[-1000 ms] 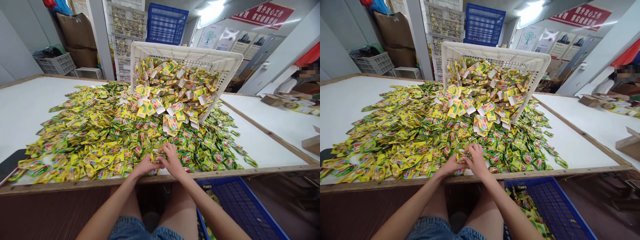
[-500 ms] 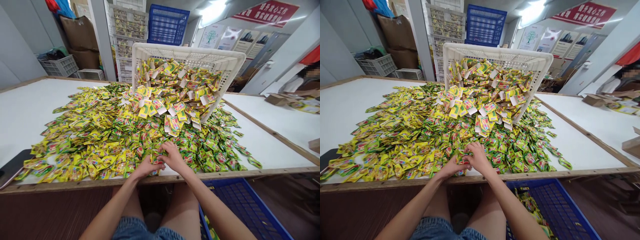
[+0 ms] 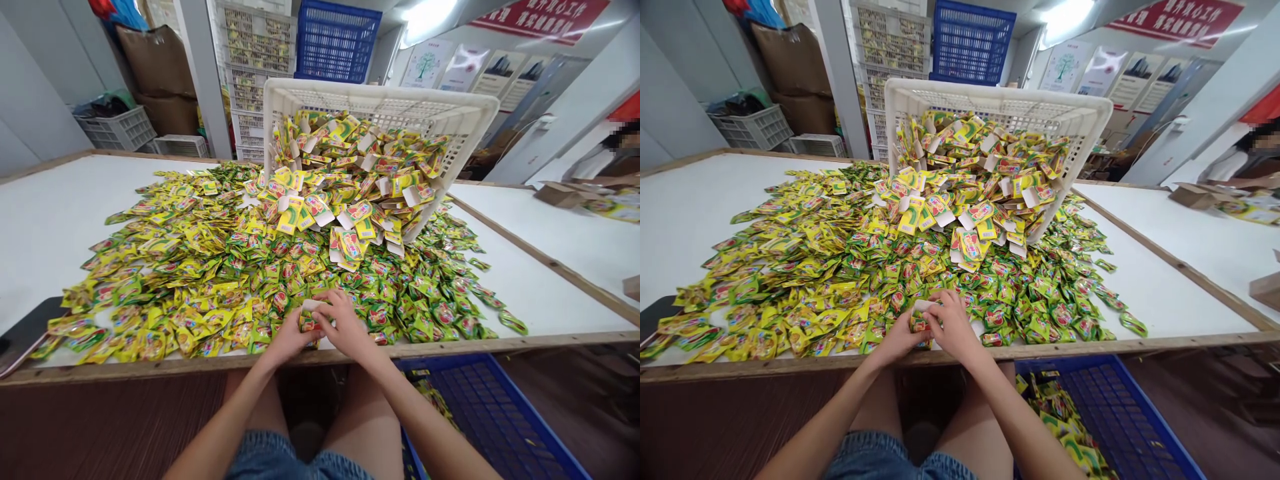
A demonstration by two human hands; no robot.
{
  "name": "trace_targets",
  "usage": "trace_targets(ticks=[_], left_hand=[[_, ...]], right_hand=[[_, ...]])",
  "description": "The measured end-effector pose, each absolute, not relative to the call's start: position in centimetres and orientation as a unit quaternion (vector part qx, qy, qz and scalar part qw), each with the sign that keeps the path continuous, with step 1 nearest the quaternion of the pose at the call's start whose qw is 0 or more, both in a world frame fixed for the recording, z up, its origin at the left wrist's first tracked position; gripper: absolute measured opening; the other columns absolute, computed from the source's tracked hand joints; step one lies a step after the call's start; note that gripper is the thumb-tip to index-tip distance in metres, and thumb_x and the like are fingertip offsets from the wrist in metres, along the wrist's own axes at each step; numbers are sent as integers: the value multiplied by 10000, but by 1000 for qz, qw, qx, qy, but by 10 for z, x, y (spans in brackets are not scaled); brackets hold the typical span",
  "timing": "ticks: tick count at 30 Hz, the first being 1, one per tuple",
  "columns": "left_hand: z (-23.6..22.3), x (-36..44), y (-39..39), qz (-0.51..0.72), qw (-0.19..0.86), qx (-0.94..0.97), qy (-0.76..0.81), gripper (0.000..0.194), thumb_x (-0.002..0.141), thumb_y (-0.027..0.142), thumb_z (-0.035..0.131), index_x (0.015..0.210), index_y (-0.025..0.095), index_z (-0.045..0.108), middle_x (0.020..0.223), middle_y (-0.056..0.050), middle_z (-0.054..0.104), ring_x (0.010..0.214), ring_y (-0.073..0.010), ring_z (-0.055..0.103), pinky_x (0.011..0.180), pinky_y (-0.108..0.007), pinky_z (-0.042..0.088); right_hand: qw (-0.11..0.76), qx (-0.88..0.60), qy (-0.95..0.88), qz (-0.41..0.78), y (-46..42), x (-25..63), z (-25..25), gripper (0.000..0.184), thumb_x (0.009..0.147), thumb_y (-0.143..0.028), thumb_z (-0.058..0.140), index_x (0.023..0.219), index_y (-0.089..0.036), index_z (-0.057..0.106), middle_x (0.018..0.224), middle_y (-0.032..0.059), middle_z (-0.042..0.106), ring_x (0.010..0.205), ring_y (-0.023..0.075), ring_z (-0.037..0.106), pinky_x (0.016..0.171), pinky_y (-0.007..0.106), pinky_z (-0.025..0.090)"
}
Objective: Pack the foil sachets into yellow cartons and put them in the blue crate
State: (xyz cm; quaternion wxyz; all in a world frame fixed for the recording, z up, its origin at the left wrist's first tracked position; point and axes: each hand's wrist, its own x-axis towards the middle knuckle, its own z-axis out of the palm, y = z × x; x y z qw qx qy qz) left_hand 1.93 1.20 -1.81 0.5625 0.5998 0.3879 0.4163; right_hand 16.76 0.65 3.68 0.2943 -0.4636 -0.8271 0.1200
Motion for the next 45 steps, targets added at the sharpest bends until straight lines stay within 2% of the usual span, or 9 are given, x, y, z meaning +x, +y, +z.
trace_targets(ticks=[5, 14, 19, 24, 27, 30, 35, 40, 45], left_hand=[[-17, 16, 5, 444, 541, 601, 387, 565, 756, 304, 609, 1214, 157, 314, 1128, -97, 507, 1036, -168, 498, 926, -294, 375], [-15, 9, -9, 449, 521, 614, 387, 543, 823, 226, 501, 1294, 223, 234, 1049, -73, 429, 910, -141, 526, 840, -282, 439], [-11, 7, -6, 405, 471, 670, 406, 433, 824, 231, 506, 1247, 226, 417, 1171, -70, 478, 981, -161, 519, 891, -282, 399], [-7, 7, 3, 422, 408, 691, 422, 214, 812, 308, 544, 954, 160, 603, 996, -61, 592, 944, -171, 540, 868, -285, 401], [-10, 11, 6, 464, 401, 673, 413, 201, 804, 305, 560, 934, 160, 604, 1073, -73, 577, 1027, -181, 527, 923, -301, 381], [-14, 15, 5, 502, 471, 609, 394, 386, 818, 282, 547, 1185, 198, 459, 1143, -76, 557, 1030, -166, 543, 913, -310, 408], [-11, 15, 0, 492, 428, 648, 394, 205, 834, 255, 523, 998, 158, 599, 1099, -78, 580, 1041, -166, 531, 937, -296, 393], [-6, 16, -7, 506, 401, 650, 401, 178, 831, 263, 530, 939, 165, 632, 1024, -60, 607, 997, -154, 547, 907, -276, 411], [-5, 22, -6, 509, 401, 624, 437, 204, 827, 300, 535, 950, 165, 625, 967, -51, 622, 911, -147, 569, 840, -255, 434]], right_hand=[[290, -479, -819, 123, 6, 168, 26, 201, 869, -305, 467, 813, -186, 619, 974, 64, 541, 980, 215, 432, 859, 399, 312], [541, -474, -576, 388, -6, 170, -19, 375, 817, -322, 561, 1112, -186, 374, 1107, 95, 505, 961, 162, 541, 829, 303, 445], [503, -467, -625, 373, -9, 166, -15, 221, 853, -282, 505, 1037, -165, 542, 1039, 81, 565, 971, 164, 540, 859, 301, 423], [507, -448, -661, 324, -8, 164, -10, 187, 881, -252, 458, 920, -175, 625, 991, 70, 571, 997, 162, 513, 893, 299, 398], [529, -450, -629, 349, -5, 163, -13, 183, 870, -255, 481, 1008, -180, 575, 1011, 73, 566, 978, 162, 525, 860, 296, 422], [546, -444, -588, 400, -1, 164, -16, 370, 859, -264, 501, 1217, -208, 423, 1027, 68, 571, 925, 155, 551, 805, 294, 450], [508, -432, -666, 335, -2, 169, -10, 134, 856, -239, 499, 922, -179, 598, 994, 54, 575, 956, 156, 535, 823, 279, 427], [495, -438, -692, 290, -11, 168, -3, 127, 840, -233, 537, 942, -184, 595, 1012, 43, 575, 1020, 145, 509, 889, 272, 391], [486, -469, -689, 261, -8, 166, 0, 133, 857, -246, 506, 930, -167, 584, 892, 30, 595, 848, 124, 543, 766, 234, 413]])
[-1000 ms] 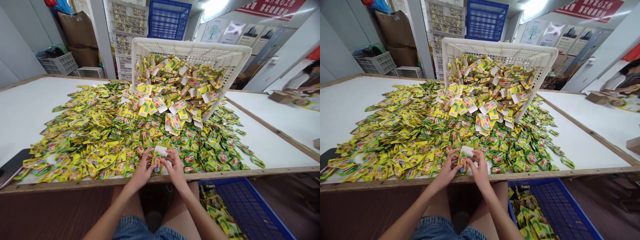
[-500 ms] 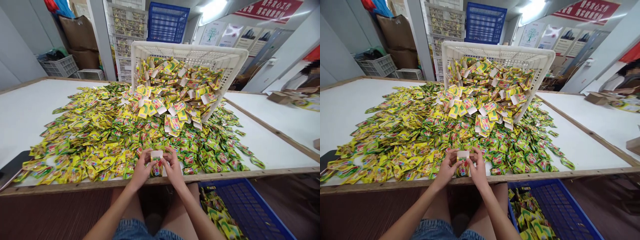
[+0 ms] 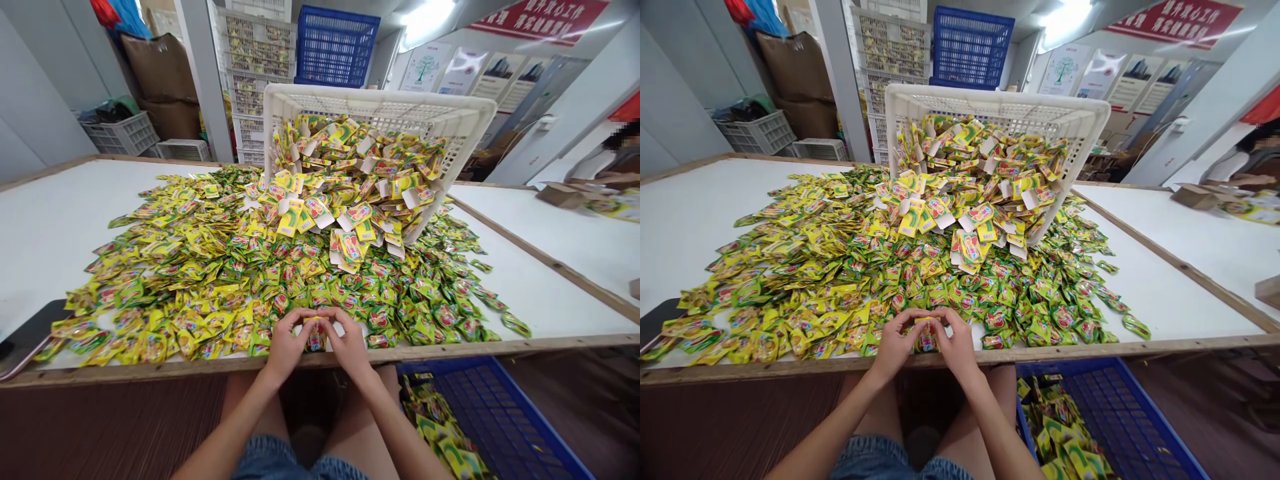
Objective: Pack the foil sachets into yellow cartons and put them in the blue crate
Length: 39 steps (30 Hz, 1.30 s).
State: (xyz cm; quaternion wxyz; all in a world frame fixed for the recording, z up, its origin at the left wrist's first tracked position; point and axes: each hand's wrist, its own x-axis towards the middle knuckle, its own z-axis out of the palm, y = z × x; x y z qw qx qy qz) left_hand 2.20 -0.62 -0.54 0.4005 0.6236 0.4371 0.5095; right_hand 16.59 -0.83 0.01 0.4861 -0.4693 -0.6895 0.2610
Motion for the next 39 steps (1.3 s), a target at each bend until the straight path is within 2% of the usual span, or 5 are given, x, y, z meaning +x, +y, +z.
trace_targets(ticks=[5, 14, 27, 34, 39], left_hand=[[-5, 26, -2, 509, 408, 607, 454, 219, 822, 332, 535, 914, 153, 620, 894, -49, 623, 789, -139, 572, 742, -244, 446], [-22, 16, -3, 494, 433, 624, 423, 203, 811, 301, 555, 941, 166, 633, 979, -56, 619, 914, -154, 574, 839, -267, 439], [-17, 20, -13, 530, 418, 627, 388, 497, 805, 225, 555, 1226, 187, 294, 1106, -91, 517, 1010, -154, 531, 920, -327, 412], [-15, 20, -11, 488, 386, 645, 443, 250, 836, 268, 505, 1063, 165, 484, 944, -59, 577, 872, -137, 555, 808, -271, 442], [-15, 22, -14, 481, 352, 674, 436, 182, 833, 256, 502, 989, 172, 542, 915, -45, 583, 840, -133, 550, 781, -257, 432]], right_hand=[[463, -490, -688, 268, -2, 169, 6, 154, 863, -284, 492, 879, -161, 584, 761, 13, 578, 667, 111, 515, 621, 219, 395], [488, -468, -673, 300, -17, 166, -23, 224, 875, -250, 467, 1076, -192, 549, 1034, 57, 572, 927, 146, 546, 813, 267, 439], [512, -517, -650, 220, -41, 182, -8, 344, 872, -236, 411, 1215, -219, 423, 1196, 94, 480, 1074, 187, 482, 909, 341, 411], [258, -716, -649, -15, -73, 344, 27, 401, 770, -481, 458, 1033, -219, 608, 862, 123, 574, 790, 268, 551, 708, 418, 430], [332, -644, -689, -10, -16, 302, 43, 311, 839, -433, 449, 990, -200, 590, 981, 84, 580, 935, 208, 521, 842, 339, 387]])
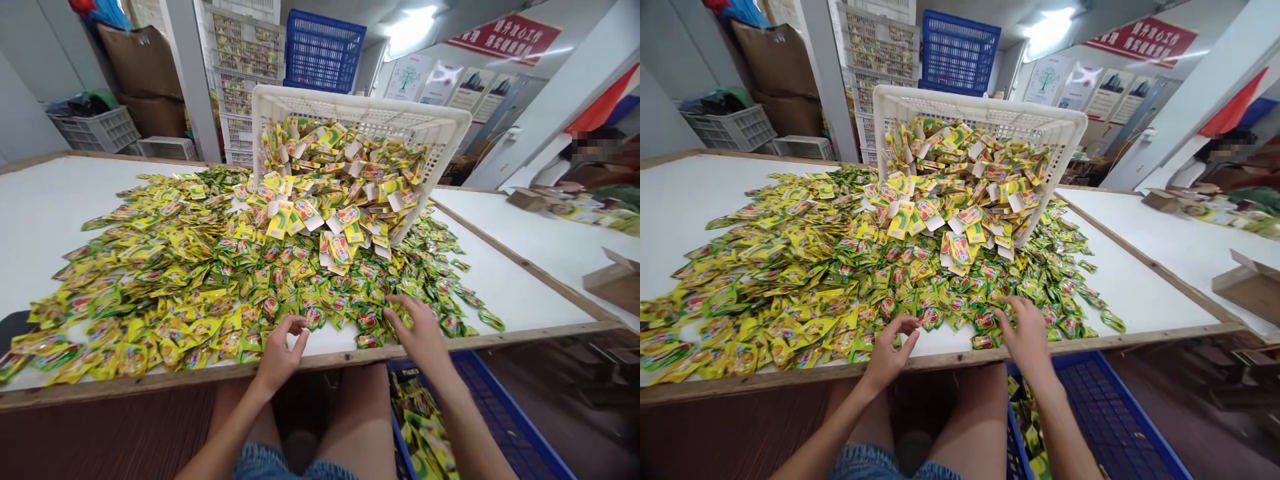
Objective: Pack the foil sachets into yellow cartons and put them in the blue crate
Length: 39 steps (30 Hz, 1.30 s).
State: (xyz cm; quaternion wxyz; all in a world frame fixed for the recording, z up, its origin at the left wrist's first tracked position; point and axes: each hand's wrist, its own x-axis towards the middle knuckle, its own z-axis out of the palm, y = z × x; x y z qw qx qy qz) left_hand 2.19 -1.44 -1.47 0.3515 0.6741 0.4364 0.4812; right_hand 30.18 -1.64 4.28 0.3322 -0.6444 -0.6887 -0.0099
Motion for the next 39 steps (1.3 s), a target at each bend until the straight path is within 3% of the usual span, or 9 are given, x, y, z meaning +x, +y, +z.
trace_targets(ticks=[3, 7, 11, 15, 20, 25, 31, 36, 39], left_hand=[[-14, 19, -17, 490, 342, 670, 441, 161, 840, 258, 494, 959, 163, 546, 891, -42, 581, 818, -126, 547, 758, -248, 433], [-14, 16, -18, 498, 339, 662, 446, 165, 845, 267, 488, 944, 150, 548, 884, -49, 579, 804, -125, 548, 744, -250, 438], [-17, 16, -16, 533, 375, 613, 447, 255, 843, 285, 503, 1055, 144, 511, 948, -71, 580, 876, -140, 560, 796, -269, 447], [-20, 15, -9, 602, 462, 514, 399, 511, 844, 309, 512, 1295, 163, 321, 1196, -125, 503, 1037, -170, 539, 909, -315, 424], [-28, 9, -4, 649, 500, 405, 405, 463, 805, 314, 571, 1204, 118, 441, 1181, -138, 536, 1077, -204, 532, 926, -321, 422], [-36, 7, -7, 682, 470, 329, 453, 434, 736, 305, 643, 1096, 96, 520, 1100, -125, 587, 1003, -211, 574, 876, -320, 458], [-28, 8, -11, 656, 472, 384, 447, 352, 772, 334, 597, 1020, 89, 557, 945, -115, 638, 899, -203, 611, 853, -340, 470], [-23, 9, -11, 642, 471, 402, 452, 359, 765, 365, 597, 1003, 97, 560, 925, -114, 643, 874, -195, 616, 824, -315, 473], [-23, 10, -9, 642, 483, 392, 448, 388, 756, 368, 606, 1020, 90, 549, 937, -123, 640, 876, -198, 615, 819, -317, 473]], right_hand=[[389, -649, -653, 0, 51, 253, 38, 453, 811, -472, 496, 1089, -117, 533, 1040, 134, 561, 979, 240, 494, 868, 364, 364], [364, -714, -595, -52, 116, 218, 31, 713, 723, -454, 611, 1254, -26, 403, 1112, 232, 490, 1028, 338, 426, 864, 455, 318], [371, -697, -611, -52, 108, 200, 25, 621, 730, -362, 599, 1249, -78, 409, 1121, 194, 496, 1021, 343, 406, 864, 494, 297], [432, -541, -718, 66, 43, 175, 18, 577, 754, -328, 575, 1261, -137, 375, 1182, 138, 464, 1046, 258, 413, 905, 405, 340], [297, -396, -828, 265, -9, 154, 24, 439, 756, -323, 620, 1167, -247, 488, 1175, 47, 485, 1110, 193, 415, 959, 344, 321], [355, -472, -790, 164, 38, 144, 27, 243, 840, -321, 513, 1037, -186, 552, 1063, 75, 538, 1035, 203, 460, 908, 351, 340], [251, -614, -744, 79, 105, 108, 6, 753, 658, -358, 682, 1285, -78, 374, 1195, 173, 462, 1096, 312, 401, 904, 418, 321], [212, -638, -732, 114, 110, 99, -9, 429, 732, -440, 588, 1028, -131, 568, 1061, 138, 544, 1034, 293, 466, 866, 406, 341], [219, -642, -725, 116, 109, 102, -7, 446, 779, -533, 496, 1043, -178, 558, 1064, 99, 557, 1025, 270, 489, 868, 408, 338]])
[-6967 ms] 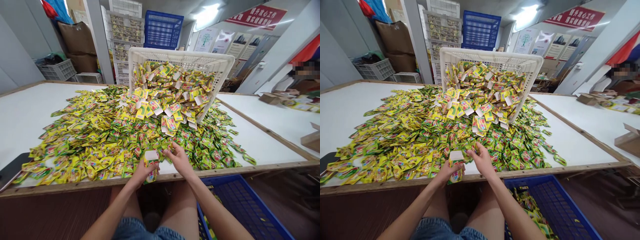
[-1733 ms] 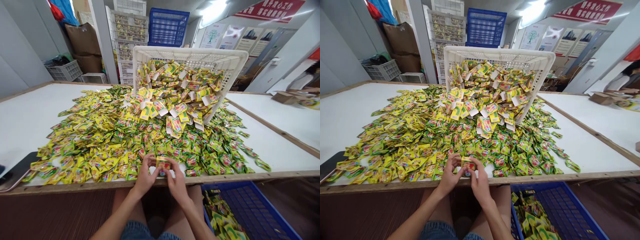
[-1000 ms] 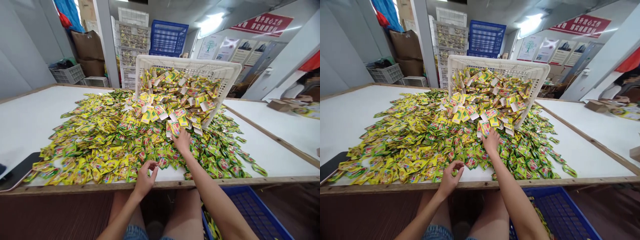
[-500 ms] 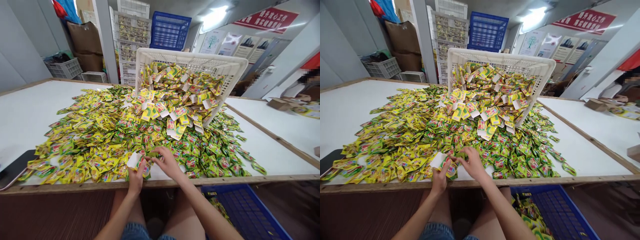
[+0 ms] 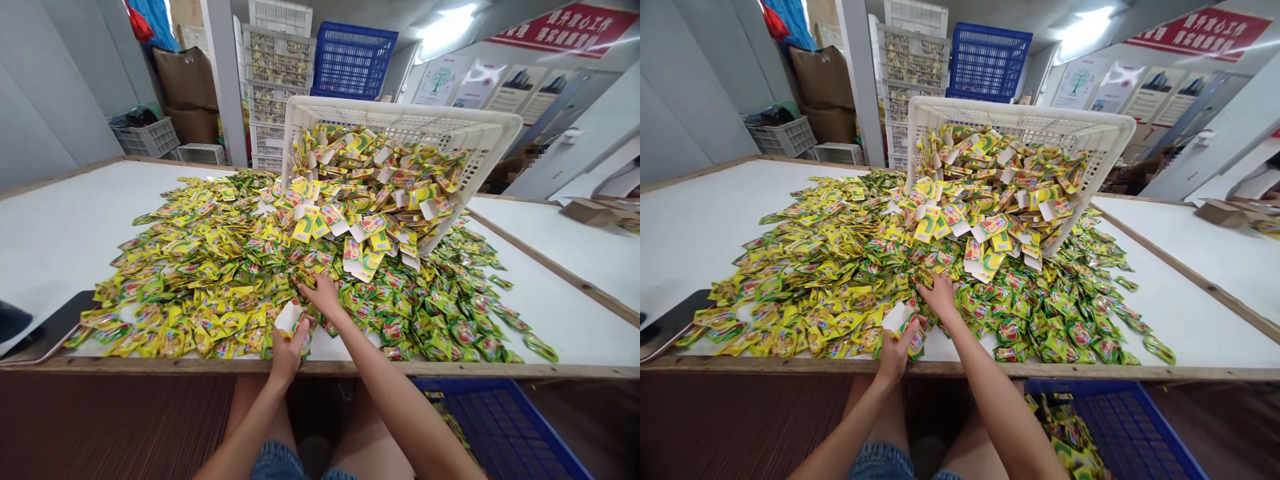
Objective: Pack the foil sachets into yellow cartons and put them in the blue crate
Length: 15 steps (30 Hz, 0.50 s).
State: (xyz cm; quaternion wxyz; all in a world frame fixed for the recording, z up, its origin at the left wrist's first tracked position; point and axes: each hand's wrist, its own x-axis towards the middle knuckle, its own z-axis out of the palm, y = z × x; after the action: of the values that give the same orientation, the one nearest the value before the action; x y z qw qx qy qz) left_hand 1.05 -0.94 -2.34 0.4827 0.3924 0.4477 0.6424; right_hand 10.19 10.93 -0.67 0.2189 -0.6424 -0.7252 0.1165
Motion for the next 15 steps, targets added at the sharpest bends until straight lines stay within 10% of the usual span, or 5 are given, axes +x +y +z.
trace_targets(ticks=[9, 15], left_hand=[[-29, 10, -7, 637, 477, 391, 463, 433, 738, 382, 617, 1037, 77, 548, 1014, -143, 625, 964, -231, 595, 911, -381, 438], [-32, 9, -4, 663, 432, 385, 476, 437, 747, 338, 619, 1115, 117, 534, 1145, -132, 573, 1059, -217, 548, 939, -351, 415]], right_hand=[[196, -632, -738, 132, 132, 73, 14, 343, 725, -387, 601, 941, -121, 591, 863, 155, 613, 843, 293, 568, 713, 366, 392], [290, -549, -762, 185, 113, 96, 35, 327, 794, -433, 535, 1005, -187, 574, 898, 16, 617, 790, 145, 553, 695, 235, 398]])
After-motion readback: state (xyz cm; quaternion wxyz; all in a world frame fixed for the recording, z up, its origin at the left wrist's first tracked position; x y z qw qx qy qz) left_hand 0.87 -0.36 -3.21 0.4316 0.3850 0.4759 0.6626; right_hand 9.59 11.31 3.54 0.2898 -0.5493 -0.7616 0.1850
